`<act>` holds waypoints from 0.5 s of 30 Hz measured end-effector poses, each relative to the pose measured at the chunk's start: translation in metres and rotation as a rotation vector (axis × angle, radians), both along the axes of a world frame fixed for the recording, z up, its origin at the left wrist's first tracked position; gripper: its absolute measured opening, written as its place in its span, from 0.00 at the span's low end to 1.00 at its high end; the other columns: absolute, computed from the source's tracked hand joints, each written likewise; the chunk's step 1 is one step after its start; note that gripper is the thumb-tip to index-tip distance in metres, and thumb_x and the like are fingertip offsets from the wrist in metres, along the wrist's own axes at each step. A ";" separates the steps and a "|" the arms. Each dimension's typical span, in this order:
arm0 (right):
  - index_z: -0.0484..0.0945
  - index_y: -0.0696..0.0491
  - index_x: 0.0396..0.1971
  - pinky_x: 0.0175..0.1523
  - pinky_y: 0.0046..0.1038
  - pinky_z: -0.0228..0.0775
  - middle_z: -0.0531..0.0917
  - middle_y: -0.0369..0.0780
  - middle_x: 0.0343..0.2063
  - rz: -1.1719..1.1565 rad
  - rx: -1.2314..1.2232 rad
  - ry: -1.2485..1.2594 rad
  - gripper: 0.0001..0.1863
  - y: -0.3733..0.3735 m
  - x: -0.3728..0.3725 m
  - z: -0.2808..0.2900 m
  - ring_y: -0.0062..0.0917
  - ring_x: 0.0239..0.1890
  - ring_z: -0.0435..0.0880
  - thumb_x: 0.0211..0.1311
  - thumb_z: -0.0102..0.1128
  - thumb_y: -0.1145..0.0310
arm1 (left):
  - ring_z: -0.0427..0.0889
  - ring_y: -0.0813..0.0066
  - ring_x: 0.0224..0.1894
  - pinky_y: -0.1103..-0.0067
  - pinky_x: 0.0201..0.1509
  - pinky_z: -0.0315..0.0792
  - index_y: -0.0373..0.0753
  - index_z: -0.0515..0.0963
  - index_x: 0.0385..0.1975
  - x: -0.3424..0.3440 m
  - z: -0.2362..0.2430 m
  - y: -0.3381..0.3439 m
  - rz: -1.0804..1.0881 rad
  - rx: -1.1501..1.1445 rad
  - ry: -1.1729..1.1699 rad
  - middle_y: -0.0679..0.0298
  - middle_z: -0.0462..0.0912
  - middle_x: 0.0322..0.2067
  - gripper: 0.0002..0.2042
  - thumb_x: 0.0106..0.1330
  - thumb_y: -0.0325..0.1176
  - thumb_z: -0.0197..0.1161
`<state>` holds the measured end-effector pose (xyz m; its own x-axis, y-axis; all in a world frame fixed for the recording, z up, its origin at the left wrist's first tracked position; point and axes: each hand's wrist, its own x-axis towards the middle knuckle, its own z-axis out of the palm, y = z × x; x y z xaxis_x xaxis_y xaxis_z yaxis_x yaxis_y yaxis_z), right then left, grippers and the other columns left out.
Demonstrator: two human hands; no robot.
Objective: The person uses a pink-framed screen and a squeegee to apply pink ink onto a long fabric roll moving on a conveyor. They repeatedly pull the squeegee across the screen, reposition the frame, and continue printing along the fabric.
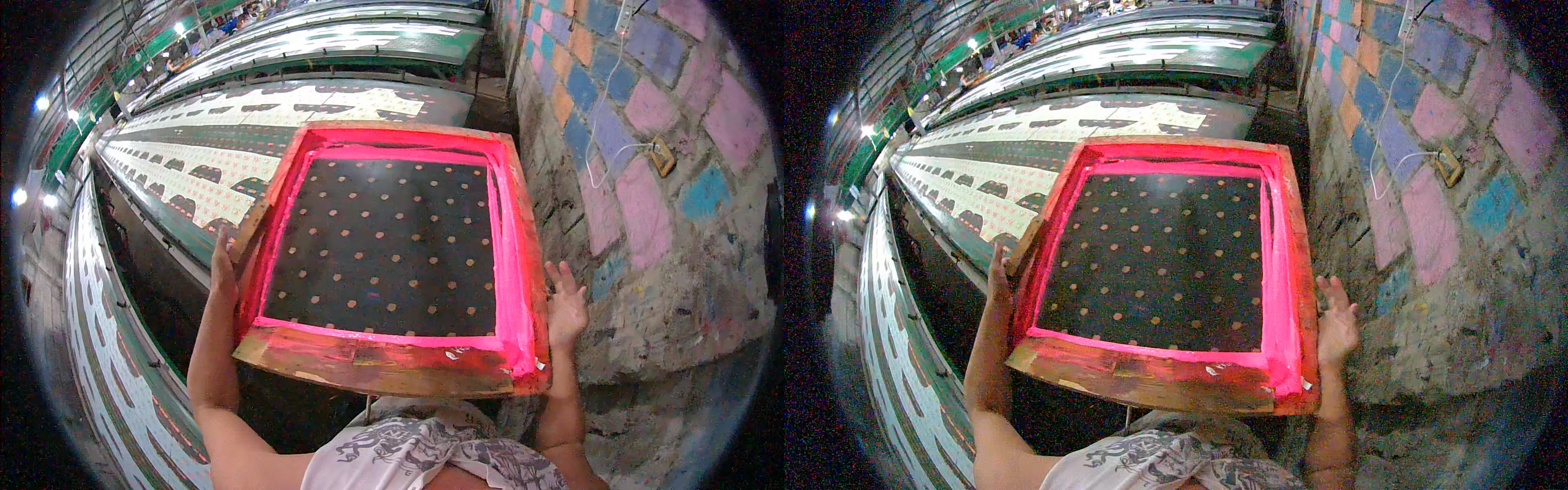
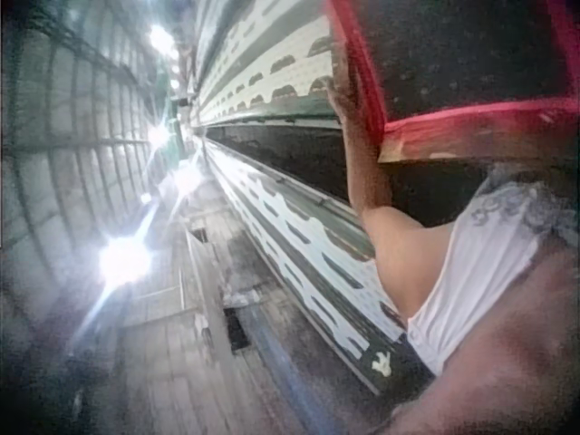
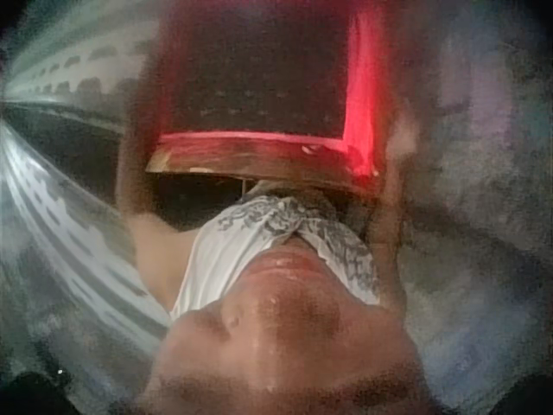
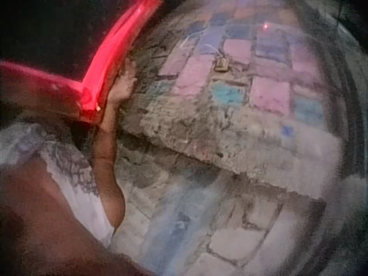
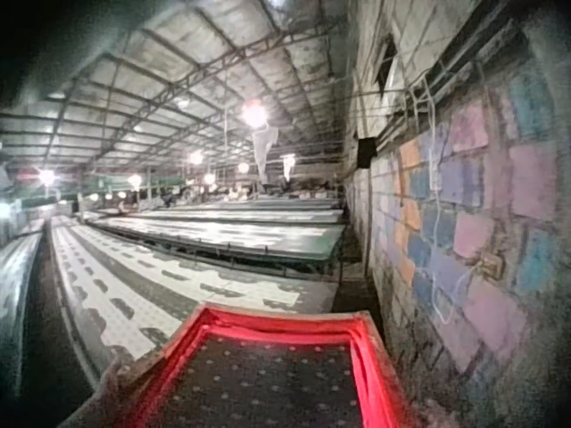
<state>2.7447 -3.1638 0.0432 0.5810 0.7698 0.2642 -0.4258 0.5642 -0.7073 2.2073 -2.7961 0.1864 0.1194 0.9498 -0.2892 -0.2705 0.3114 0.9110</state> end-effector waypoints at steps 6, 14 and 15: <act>0.71 0.53 0.76 0.74 0.43 0.68 0.72 0.48 0.75 0.136 -0.012 0.036 0.40 0.056 0.031 0.021 0.39 0.69 0.76 0.79 0.49 0.37 | 0.88 0.68 0.31 0.74 0.37 0.84 0.32 0.85 0.45 0.001 -0.008 -0.010 0.208 0.021 -0.011 0.60 0.90 0.34 0.36 0.74 0.69 0.58; 0.69 0.56 0.77 0.74 0.45 0.69 0.70 0.53 0.75 0.176 -0.049 -0.050 0.42 0.188 0.110 0.021 0.43 0.67 0.79 0.78 0.50 0.37 | 0.90 0.68 0.44 0.73 0.50 0.83 0.32 0.82 0.58 0.004 -0.048 0.059 0.100 0.087 -0.057 0.59 0.90 0.47 0.38 0.78 0.68 0.51; 0.69 0.56 0.77 0.73 0.45 0.69 0.70 0.53 0.75 0.180 -0.041 -0.075 0.42 0.208 0.125 0.017 0.43 0.66 0.80 0.78 0.50 0.37 | 0.90 0.68 0.46 0.73 0.53 0.83 0.32 0.82 0.59 0.011 -0.055 0.073 0.102 0.096 -0.063 0.60 0.90 0.48 0.38 0.79 0.68 0.51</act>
